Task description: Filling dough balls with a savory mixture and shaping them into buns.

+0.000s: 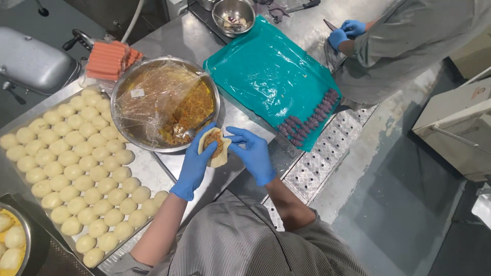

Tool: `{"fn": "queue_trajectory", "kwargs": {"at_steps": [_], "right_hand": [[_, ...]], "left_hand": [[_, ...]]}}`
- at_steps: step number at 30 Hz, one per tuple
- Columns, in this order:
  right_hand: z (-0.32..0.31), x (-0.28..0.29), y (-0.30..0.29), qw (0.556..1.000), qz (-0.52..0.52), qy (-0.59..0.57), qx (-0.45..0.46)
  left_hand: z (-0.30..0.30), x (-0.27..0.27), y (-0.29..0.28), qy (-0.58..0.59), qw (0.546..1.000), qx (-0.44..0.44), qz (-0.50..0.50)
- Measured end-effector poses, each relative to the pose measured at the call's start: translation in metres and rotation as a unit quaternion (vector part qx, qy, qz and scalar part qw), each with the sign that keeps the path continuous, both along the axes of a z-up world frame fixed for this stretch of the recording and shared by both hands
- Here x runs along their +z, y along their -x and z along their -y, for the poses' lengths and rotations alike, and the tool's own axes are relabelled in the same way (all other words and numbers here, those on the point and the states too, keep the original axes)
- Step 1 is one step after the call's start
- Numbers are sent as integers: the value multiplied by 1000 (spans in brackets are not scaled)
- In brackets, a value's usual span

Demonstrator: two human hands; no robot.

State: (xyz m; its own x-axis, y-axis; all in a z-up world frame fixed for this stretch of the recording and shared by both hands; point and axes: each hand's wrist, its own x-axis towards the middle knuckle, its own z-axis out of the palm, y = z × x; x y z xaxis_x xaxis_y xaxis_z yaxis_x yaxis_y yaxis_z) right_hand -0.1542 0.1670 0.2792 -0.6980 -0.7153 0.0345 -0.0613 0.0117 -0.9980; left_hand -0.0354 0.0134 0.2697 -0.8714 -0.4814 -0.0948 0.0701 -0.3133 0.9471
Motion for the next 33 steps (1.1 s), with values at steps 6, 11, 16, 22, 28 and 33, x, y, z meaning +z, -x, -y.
{"fn": "queue_trajectory", "kwargs": {"at_steps": [6, 11, 16, 22, 28, 33], "right_hand": [[-21, -9, -4, 995, 69, 70, 36], [-37, -15, -22, 999, 29, 26, 8], [-46, -14, -19, 997, 68, 32, -10], [-47, -14, -24, 997, 72, 20, 13], [-50, 2, -34, 988, -144, -60, -13], [-48, 17, -44, 982, -178, -42, 46]], "left_hand": [[-10, 0, -9, 66, 995, -67, 14], [-24, 5, -15, 151, 984, -91, 23], [-26, 29, -16, 276, 949, -134, -66], [-25, 12, -11, 238, 952, -192, -8], [-26, -20, -8, 246, 931, -227, 143], [-18, -50, -6, 252, 923, -258, 137]]}}
